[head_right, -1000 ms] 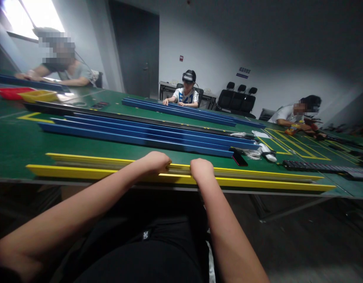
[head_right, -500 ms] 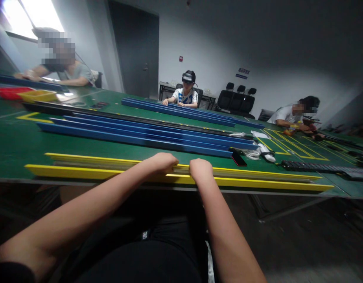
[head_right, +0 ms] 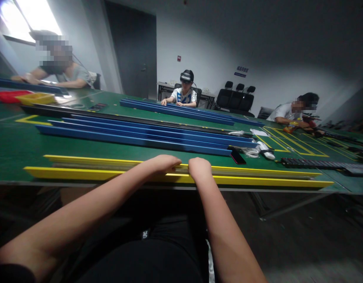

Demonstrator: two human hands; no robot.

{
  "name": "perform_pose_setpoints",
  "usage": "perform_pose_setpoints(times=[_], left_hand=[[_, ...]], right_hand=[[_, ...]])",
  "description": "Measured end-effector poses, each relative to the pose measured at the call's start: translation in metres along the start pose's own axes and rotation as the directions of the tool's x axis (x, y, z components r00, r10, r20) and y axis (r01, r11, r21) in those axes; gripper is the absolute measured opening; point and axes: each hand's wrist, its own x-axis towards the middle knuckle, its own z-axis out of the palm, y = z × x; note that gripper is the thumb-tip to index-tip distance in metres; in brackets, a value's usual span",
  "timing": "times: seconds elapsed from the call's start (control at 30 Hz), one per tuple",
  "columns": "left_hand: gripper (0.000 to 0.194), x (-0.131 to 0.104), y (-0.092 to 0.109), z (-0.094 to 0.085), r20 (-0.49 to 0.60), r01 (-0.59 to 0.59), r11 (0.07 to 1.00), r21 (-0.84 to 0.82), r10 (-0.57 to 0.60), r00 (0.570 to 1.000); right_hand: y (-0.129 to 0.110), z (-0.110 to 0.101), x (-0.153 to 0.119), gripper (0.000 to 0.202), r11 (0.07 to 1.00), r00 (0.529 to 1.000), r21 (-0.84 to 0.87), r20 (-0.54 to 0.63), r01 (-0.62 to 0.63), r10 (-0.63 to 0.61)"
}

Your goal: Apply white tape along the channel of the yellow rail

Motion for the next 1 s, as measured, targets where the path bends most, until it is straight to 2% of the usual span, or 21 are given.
perform_pose_setpoints(times=[0.23,0.5,0.8,1.0], left_hand=[[0.027,0.005,0.009,-0.007,-0.011,0.008,0.999,0.052,-0.007,1.0],[0.023,0.027,0.015,-0.001,0.041,0.042,0.991,0.129,-0.048,0.998],[0.02,0.034,0.022,-0.007,0.086,0.077,0.995,0.065,-0.083,0.993],[0.03,0.032,0.022,0.001,0.028,-0.001,1.0,-0.002,0.001,1.0]], right_hand=[[0.0,-0.001,0.0,0.03,1.0,1.0,0.027,0.019,-0.004,0.004],[0.0,-0.001,-0.001,0.029,1.0,1.0,0.022,0.001,-0.01,0.01],[-0.001,-0.001,-0.001,0.027,1.0,1.0,0.02,-0.01,-0.012,0.012],[-0.001,0.0,-0.002,0.027,0.999,1.0,0.042,-0.024,-0.015,0.016]])
